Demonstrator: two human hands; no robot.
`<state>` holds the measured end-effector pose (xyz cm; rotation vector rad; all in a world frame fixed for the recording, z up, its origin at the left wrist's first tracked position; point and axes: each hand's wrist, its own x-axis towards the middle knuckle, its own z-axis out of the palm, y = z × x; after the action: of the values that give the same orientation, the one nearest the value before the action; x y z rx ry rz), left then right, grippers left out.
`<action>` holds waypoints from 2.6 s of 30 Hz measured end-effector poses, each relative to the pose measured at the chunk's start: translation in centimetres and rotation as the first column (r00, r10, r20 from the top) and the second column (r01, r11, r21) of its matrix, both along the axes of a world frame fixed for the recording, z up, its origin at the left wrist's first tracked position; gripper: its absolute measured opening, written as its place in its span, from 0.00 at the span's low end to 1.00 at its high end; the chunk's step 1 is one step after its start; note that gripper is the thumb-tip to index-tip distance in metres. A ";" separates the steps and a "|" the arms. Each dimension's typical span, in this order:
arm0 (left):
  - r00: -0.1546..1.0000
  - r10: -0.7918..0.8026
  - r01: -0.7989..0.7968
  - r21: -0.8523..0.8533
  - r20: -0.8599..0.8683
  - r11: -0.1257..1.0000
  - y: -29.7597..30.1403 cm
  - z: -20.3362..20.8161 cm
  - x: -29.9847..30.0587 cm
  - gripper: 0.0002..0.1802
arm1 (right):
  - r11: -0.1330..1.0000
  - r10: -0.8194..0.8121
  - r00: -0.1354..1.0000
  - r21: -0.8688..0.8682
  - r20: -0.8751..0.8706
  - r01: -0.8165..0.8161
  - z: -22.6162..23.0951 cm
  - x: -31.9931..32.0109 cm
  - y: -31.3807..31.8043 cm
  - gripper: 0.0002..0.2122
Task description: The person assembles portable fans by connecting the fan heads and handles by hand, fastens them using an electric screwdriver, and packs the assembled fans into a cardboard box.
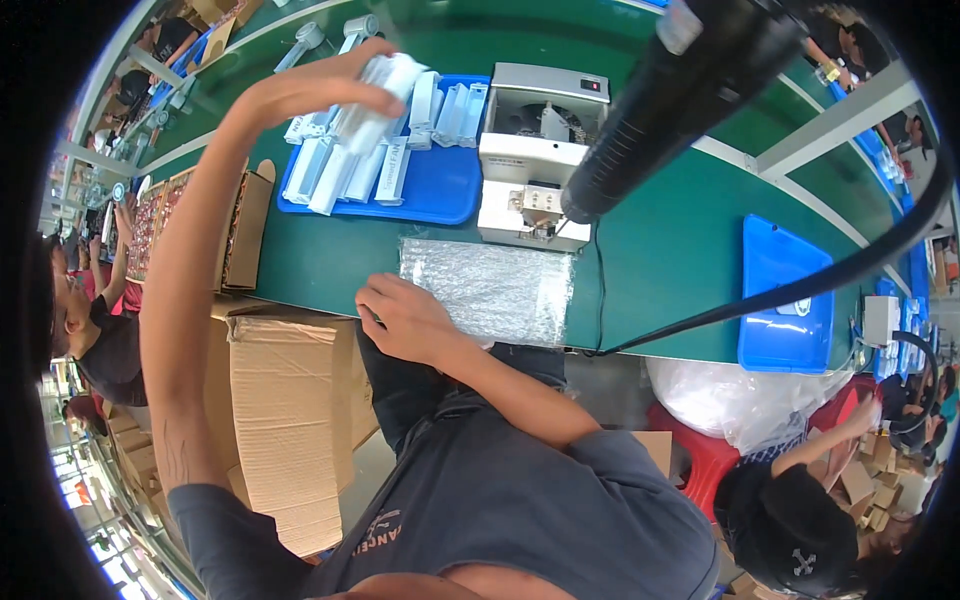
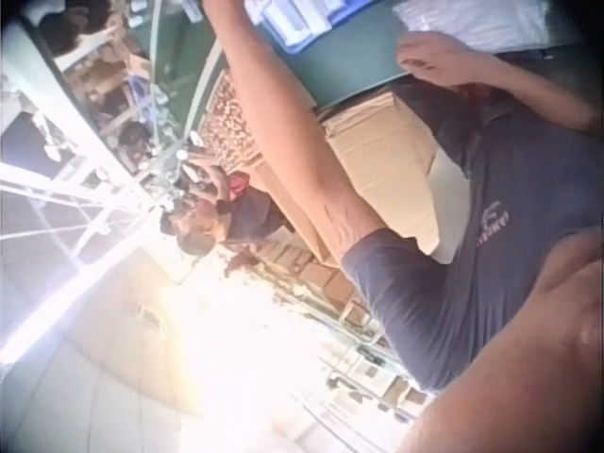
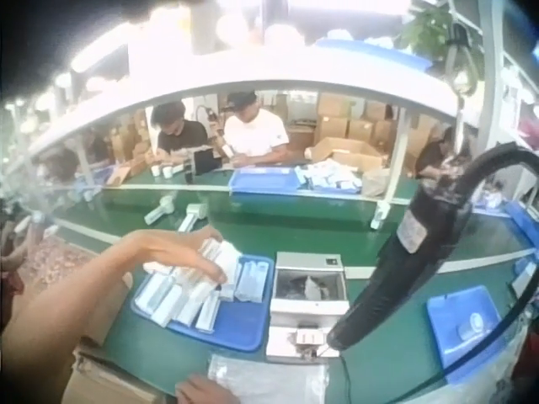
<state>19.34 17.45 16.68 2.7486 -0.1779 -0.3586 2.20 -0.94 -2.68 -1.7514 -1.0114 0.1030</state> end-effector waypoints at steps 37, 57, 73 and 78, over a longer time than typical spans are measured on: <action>0.544 0.371 -0.610 -0.051 -0.752 0.791 20.3 0.8 -36.6 0.28 | 0.992 0.034 0.999 -0.122 0.020 -0.031 1.7 -0.4 1.0 0.04; 0.489 0.679 -0.746 0.141 -0.548 0.651 11.4 -33.5 -60.5 0.48 | 0.919 -0.073 0.987 -0.376 0.143 0.122 0.3 -0.9 1.9 0.07; 0.273 0.886 -0.903 0.217 -0.375 0.370 9.0 -35.3 -59.4 0.45 | 0.922 -0.060 0.988 -0.371 0.140 0.108 0.5 -0.6 1.3 0.05; 0.176 0.900 -0.984 -0.035 -0.400 0.177 11.4 -36.9 -61.4 0.42 | 0.958 -0.039 0.988 -0.275 0.151 0.080 -0.2 -0.2 1.2 0.06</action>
<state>-42.07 28.86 -20.24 1.8715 1.4632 -0.2960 2.05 0.26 -2.84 -2.0714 -1.0877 0.0857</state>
